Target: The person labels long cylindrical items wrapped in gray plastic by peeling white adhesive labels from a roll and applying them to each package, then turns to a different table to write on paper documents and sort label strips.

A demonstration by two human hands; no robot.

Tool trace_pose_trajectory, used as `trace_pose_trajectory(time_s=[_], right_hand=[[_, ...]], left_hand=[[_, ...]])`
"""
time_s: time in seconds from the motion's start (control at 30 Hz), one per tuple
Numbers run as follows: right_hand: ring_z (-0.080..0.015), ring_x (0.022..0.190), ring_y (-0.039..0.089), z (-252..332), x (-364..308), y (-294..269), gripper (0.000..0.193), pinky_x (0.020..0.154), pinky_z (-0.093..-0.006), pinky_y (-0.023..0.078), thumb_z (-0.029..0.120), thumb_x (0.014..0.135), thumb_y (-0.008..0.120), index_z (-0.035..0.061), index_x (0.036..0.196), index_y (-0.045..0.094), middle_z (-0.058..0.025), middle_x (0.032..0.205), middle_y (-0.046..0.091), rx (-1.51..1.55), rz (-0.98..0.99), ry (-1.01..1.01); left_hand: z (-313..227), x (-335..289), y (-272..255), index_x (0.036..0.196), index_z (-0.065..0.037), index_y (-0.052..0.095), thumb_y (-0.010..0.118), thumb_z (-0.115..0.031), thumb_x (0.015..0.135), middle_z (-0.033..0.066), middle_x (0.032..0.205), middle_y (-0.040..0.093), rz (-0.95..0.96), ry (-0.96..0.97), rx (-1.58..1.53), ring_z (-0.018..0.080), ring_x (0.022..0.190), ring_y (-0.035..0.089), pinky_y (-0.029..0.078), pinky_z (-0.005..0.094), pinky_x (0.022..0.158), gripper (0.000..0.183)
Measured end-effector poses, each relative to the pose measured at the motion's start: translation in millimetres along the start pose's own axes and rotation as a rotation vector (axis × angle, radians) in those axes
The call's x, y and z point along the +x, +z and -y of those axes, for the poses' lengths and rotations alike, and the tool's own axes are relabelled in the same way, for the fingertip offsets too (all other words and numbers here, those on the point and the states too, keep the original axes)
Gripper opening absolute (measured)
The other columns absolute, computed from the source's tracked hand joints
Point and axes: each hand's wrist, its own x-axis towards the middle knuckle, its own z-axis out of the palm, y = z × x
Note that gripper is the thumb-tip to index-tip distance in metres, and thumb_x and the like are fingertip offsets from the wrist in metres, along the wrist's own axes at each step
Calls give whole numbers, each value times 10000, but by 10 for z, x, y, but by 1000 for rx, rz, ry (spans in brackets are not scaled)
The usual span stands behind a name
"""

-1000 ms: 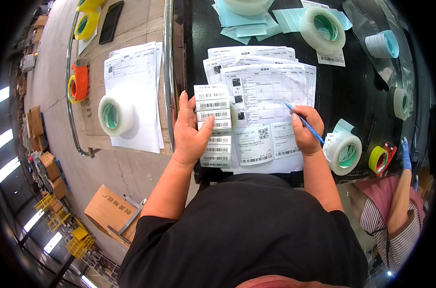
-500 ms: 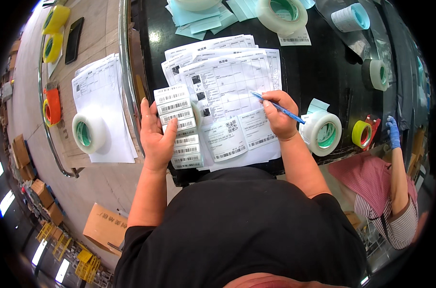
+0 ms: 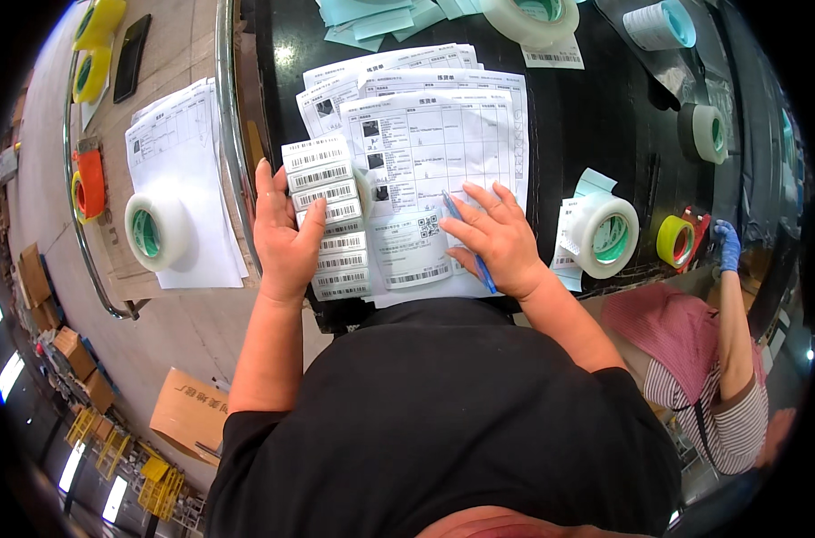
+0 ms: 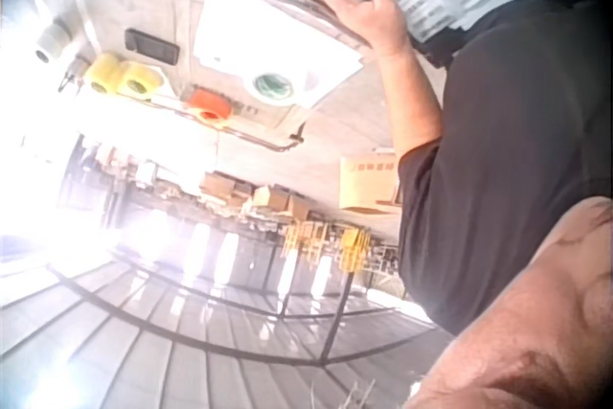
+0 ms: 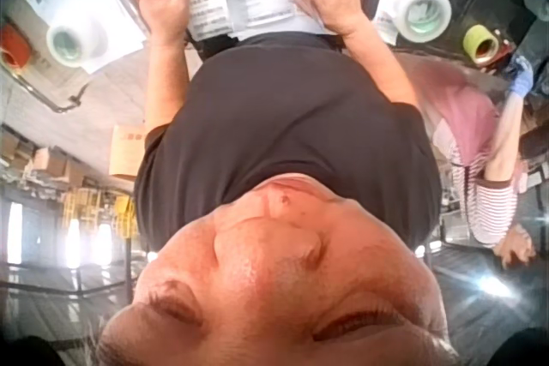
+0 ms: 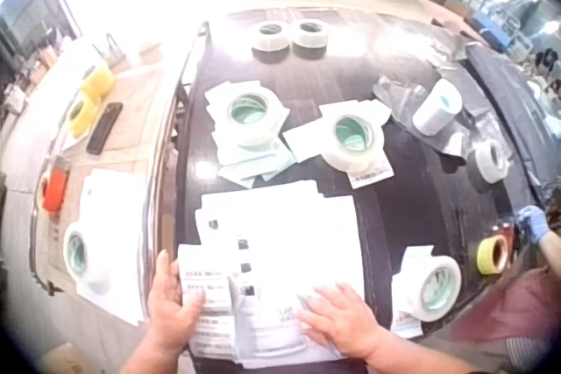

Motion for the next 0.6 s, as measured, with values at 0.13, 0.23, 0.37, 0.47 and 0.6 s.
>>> trace_pose_trajectory(time_s=[0.13,0.23,0.37,0.47,0.6], right_hand=[[-292,1279,538,31,-109,19,472,1098,-562,354,180,706,819,186,1152,666,-62,1245,660,-9,-5,-24],[-294,1297,524,51,-134,13,543,1115,-582,321,206,696,830,182,1207,648,-79,1269,648,-7,8,-9],[-309,1350,478,64,-50,-32,722,1151,-561,270,251,669,854,172,1330,576,-114,1334,612,69,38,126],[-321,1368,463,-19,5,-47,762,1166,-538,248,246,671,853,160,1363,545,-125,1352,606,122,45,154],[-336,1291,535,-108,0,-204,619,1151,-524,283,150,743,792,116,1317,563,-120,1283,657,158,-162,89]], left_hand=[[32,0,-25,1519,117,137,618,47,897,231,1435,462,4,16,8,214,1122,610,531,310,914,788],[-4,3,-11,1516,121,140,624,40,900,231,1429,467,7,16,5,211,1118,610,527,304,916,787],[-7,1,-36,1540,91,41,556,72,937,225,1490,388,68,-19,24,250,1253,540,473,340,1025,793],[-12,5,-33,1539,91,39,556,72,938,227,1488,389,85,-11,14,252,1258,536,471,341,1029,793],[19,7,-16,1513,123,150,622,48,902,209,1421,482,17,20,34,202,1112,615,532,295,905,776]])
